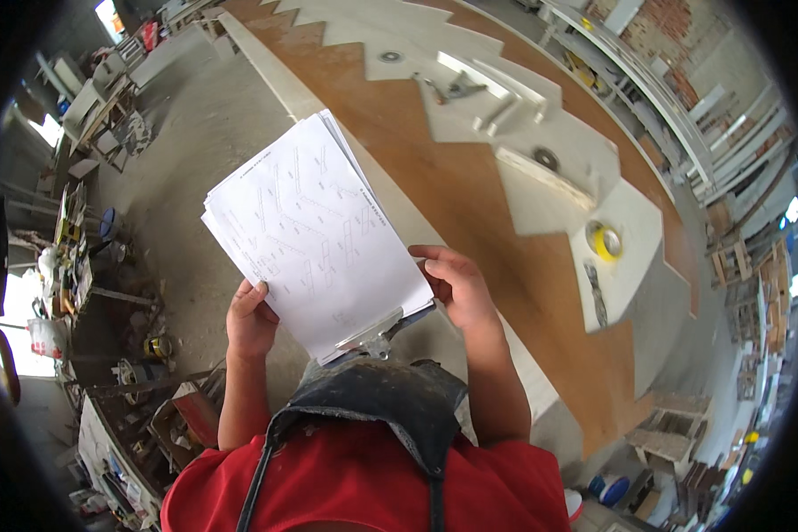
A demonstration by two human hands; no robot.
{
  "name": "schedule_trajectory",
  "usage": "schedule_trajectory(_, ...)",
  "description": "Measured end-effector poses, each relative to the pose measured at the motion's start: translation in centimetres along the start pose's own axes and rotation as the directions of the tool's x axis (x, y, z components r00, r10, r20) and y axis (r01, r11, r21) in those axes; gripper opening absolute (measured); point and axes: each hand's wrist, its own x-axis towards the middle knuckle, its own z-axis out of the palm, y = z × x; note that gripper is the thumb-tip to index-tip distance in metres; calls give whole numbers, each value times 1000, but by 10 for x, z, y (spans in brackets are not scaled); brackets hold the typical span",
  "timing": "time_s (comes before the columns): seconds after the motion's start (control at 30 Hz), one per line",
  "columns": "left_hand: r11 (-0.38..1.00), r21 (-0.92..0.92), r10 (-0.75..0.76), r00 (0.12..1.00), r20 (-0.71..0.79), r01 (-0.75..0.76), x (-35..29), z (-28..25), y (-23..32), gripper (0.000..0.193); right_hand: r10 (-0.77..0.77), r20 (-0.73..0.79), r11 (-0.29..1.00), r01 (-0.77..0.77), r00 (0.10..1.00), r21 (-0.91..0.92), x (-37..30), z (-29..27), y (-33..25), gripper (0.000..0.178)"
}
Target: The person uses an angle grinder to sand multiple thin wooden strips laid out on a workbench. They handle each strip individually, sanding edges and surfaces, then place them back on the bench. The person also briefly reviews a document and wipes the workbench with a cloth.
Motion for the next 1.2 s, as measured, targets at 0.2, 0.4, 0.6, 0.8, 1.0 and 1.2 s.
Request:
schedule_trajectory(0.2, 996, 4, 84, 990, -110, -84, 32, -78, 76, 34, 36, 169, 998, -26, 985, -61, 112, 104, 18, 42)
schedule_trajectory(0.4, 983, -42, 164, 961, -222, -177, 41, -135, 136, 38, 189, 293, 974, -141, 937, -178, 210, 180, 56, 42)
schedule_trajectory(0.6, 950, -106, 236, 898, -372, -293, 69, -171, 164, 36, 306, 395, 944, -223, 866, -243, 305, 229, 76, 38)
schedule_trajectory(0.8, 927, -75, 292, 831, -473, -368, 136, -204, 204, 38, 384, 497, 919, -273, 778, -284, 428, 274, 85, 34)
schedule_trajectory(1.0, 884, 13, 395, 732, -555, -467, 222, -234, 278, 40, 426, 554, 904, -310, 715, -295, 564, 338, 93, 36)
schedule_trajectory(1.2, 850, 72, 464, 677, -572, -522, 302, -265, 356, 35, 423, 637, 905, -265, 645, -333, 689, 410, 85, 41)
